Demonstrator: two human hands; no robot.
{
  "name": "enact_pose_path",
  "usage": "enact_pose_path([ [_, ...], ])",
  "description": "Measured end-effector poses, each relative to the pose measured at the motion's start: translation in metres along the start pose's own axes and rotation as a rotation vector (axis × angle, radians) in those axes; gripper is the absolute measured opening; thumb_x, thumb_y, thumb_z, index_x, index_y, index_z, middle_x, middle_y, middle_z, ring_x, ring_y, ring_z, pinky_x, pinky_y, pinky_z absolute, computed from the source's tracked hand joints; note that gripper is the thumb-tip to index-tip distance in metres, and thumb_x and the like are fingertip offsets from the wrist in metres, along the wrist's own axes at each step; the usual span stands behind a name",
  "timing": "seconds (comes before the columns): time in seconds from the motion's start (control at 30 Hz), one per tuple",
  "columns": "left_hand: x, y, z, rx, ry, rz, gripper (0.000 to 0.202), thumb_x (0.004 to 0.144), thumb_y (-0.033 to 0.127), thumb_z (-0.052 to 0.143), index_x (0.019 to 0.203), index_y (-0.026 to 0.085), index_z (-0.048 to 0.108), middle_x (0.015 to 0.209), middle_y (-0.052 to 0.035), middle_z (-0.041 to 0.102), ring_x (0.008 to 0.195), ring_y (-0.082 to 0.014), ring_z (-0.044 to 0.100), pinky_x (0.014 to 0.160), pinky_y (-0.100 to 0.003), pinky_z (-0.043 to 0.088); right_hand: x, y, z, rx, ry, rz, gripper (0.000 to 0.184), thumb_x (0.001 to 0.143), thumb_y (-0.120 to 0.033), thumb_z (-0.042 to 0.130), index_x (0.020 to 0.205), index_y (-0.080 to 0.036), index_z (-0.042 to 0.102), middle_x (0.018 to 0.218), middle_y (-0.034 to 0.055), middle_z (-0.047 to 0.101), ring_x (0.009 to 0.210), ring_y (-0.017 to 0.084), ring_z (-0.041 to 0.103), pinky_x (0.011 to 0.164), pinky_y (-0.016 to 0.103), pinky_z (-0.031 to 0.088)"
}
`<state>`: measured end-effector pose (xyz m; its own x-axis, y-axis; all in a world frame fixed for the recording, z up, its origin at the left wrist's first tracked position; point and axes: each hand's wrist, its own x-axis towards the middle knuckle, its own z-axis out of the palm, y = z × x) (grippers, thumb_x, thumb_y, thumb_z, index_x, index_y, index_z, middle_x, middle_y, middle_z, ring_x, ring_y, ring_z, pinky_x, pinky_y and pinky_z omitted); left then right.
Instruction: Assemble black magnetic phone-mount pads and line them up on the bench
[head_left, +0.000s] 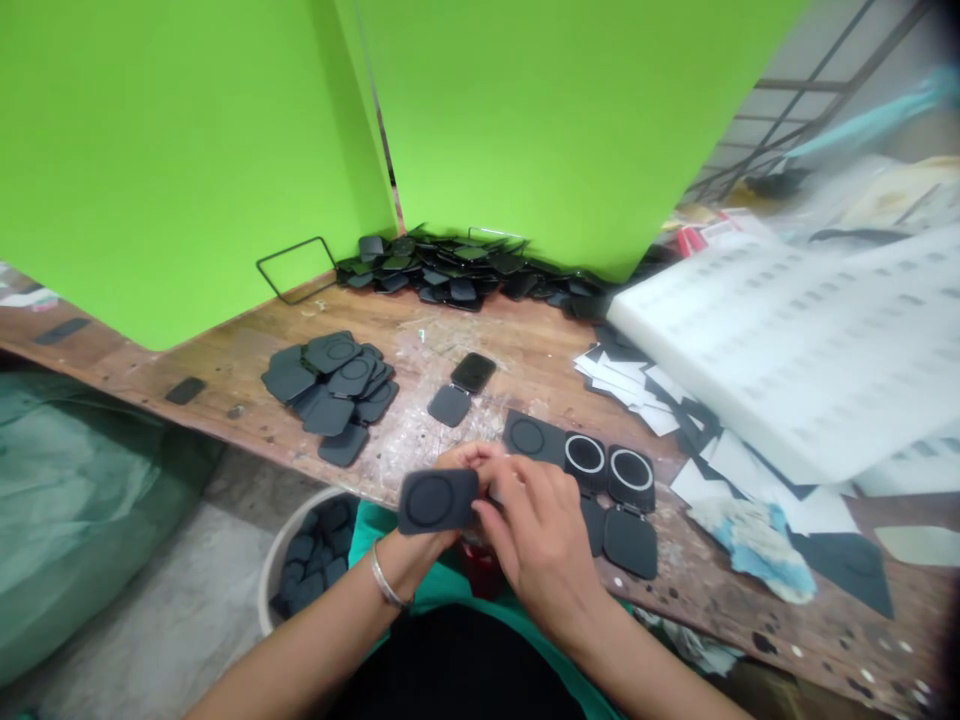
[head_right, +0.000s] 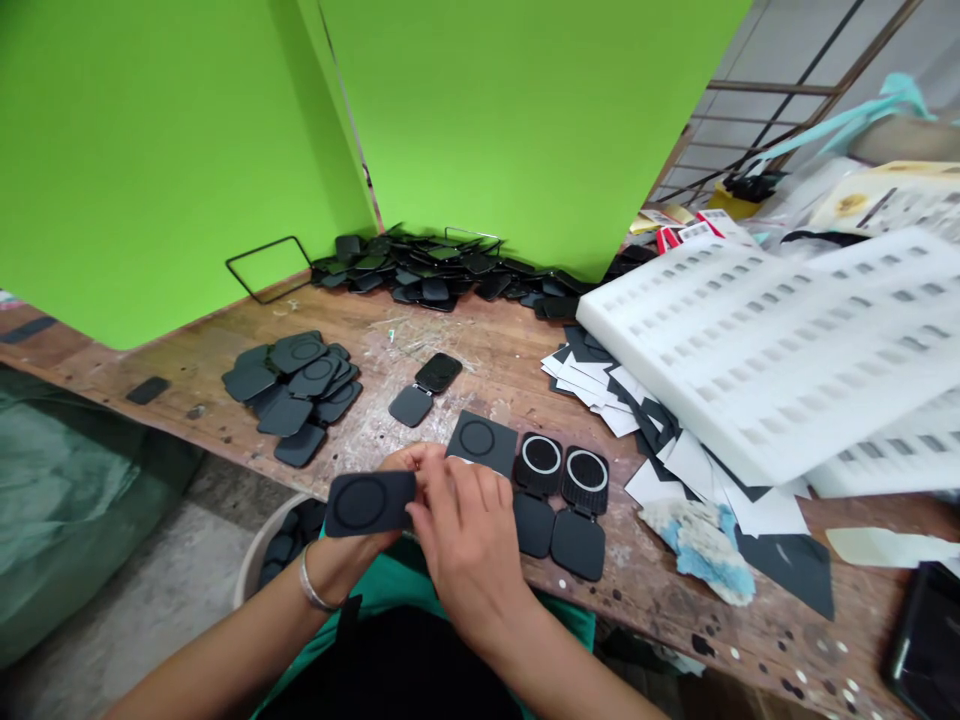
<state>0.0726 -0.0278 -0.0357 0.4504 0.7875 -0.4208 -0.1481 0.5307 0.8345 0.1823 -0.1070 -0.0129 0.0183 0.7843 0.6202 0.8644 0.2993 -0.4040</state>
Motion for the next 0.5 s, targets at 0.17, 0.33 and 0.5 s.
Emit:
enact_pose_path([
  [0.17,-0.002,0.001,-0.006,0.012,0.030,0.009,0.026,0.069,0.026,0.077,0.092,0.016,0.070,0.076,-0.0024,0.067,0.061,-0.0130,0.058,0.055,-0.023,0.044,0.006,0.023,-0.001,0.100,0.017,0.109,0.024,0.095,-0.017,0.050,0.114,-0.016,0.064,0.101,0.0135,0.068,0.094,0.025,0.062,0.083,0.040,0.051],
  [0.33,-0.008,0.010,-0.009,0.045,-0.056,-0.020,0.034,0.067,0.034,0.082,0.091,0.013,0.072,0.077,-0.0042,0.069,0.062,-0.0145,0.060,0.057,-0.024,0.047,0.019,0.023,-0.003,0.318,-0.100,0.303,0.011,0.090,-0.023,0.058,0.088,-0.018,0.068,0.082,0.0059,0.070,0.076,0.019,0.064,0.071,0.030,0.051],
  [0.5,-0.014,0.018,-0.015,0.162,-0.096,0.001,0.036,0.066,0.034,0.082,0.093,0.013,0.073,0.081,-0.0054,0.070,0.064,-0.0153,0.061,0.059,-0.025,0.048,0.029,0.024,-0.002,0.597,-0.219,0.638,0.024,0.086,-0.038,0.060,0.076,-0.018,0.068,0.069,0.0027,0.068,0.062,0.016,0.061,0.056,0.025,0.046],
])
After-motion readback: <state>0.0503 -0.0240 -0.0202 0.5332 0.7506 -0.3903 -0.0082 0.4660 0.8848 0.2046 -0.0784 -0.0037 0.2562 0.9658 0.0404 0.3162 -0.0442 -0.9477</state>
